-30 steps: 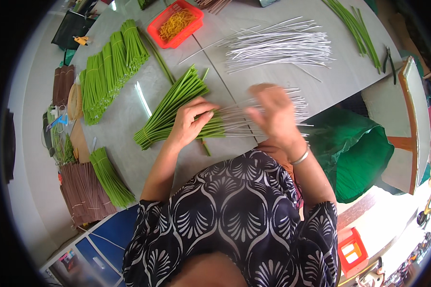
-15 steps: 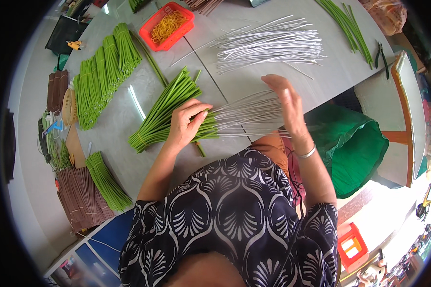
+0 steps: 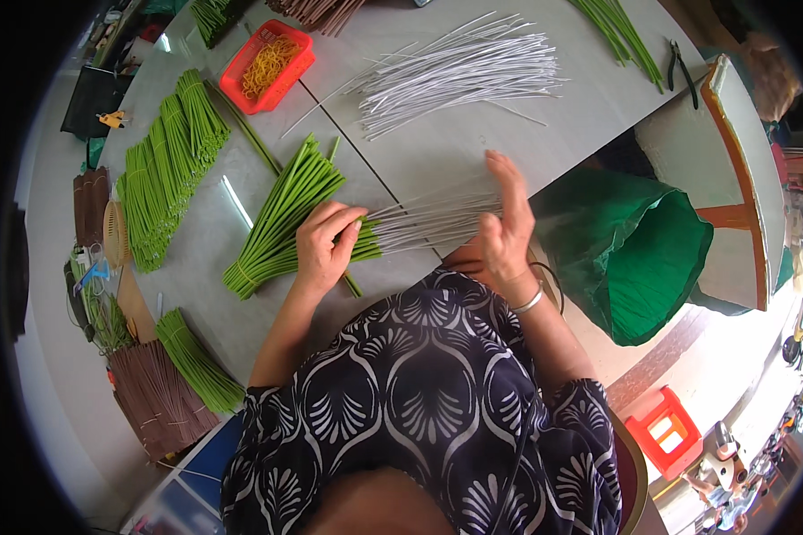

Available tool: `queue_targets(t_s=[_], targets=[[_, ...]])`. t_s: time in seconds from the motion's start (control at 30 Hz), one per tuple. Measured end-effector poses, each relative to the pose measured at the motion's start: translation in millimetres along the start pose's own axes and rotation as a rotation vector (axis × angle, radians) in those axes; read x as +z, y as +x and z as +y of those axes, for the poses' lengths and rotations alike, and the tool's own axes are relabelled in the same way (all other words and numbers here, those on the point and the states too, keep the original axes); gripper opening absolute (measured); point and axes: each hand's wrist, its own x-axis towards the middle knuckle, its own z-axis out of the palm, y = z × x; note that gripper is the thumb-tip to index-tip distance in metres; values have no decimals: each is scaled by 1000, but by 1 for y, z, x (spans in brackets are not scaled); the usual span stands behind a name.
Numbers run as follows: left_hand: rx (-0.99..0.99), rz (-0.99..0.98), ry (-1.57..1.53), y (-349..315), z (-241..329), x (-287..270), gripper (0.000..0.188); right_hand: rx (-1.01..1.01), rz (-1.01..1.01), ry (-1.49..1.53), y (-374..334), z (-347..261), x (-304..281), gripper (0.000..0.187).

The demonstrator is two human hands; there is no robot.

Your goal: The person holds a bundle of green tubes and inserts thin white rods into the tubes by hand.

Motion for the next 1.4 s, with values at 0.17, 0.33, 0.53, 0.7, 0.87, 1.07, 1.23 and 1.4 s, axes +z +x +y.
queue_targets(t_s=[0.17, 0.33, 0.53, 0.7, 0.87, 1.07, 1.23, 1.4], targets=[[-37, -3, 41, -16, -3, -40, 16, 26, -179, -140, 2, -54, 41, 59], [-62, -5, 20, -42, -2, -80, 17, -374, -348, -755, 0, -118, 56, 59], [-32, 89, 141, -52, -20, -124, 19, -465, -643, -511, -33, -133, 127, 71], [-56, -5, 564, -54, -22, -148, 27, -506, -623, -512, -28, -125, 125, 68], [-122, -108, 641, -59, -28, -159, 40, -510, -636, -486, -34, -141, 144, 67], [-89, -91, 800, -44, -27, -159, 14, -522, -592, -526, -40, -152, 146, 68], [-53, -96, 643, -17, 12, -139, 20, -548, -660, -499, 1, -157, 91, 70], [-41, -140, 259, -19, 4, -151, 7, -588, -642, -525, 12, -158, 108, 67]])
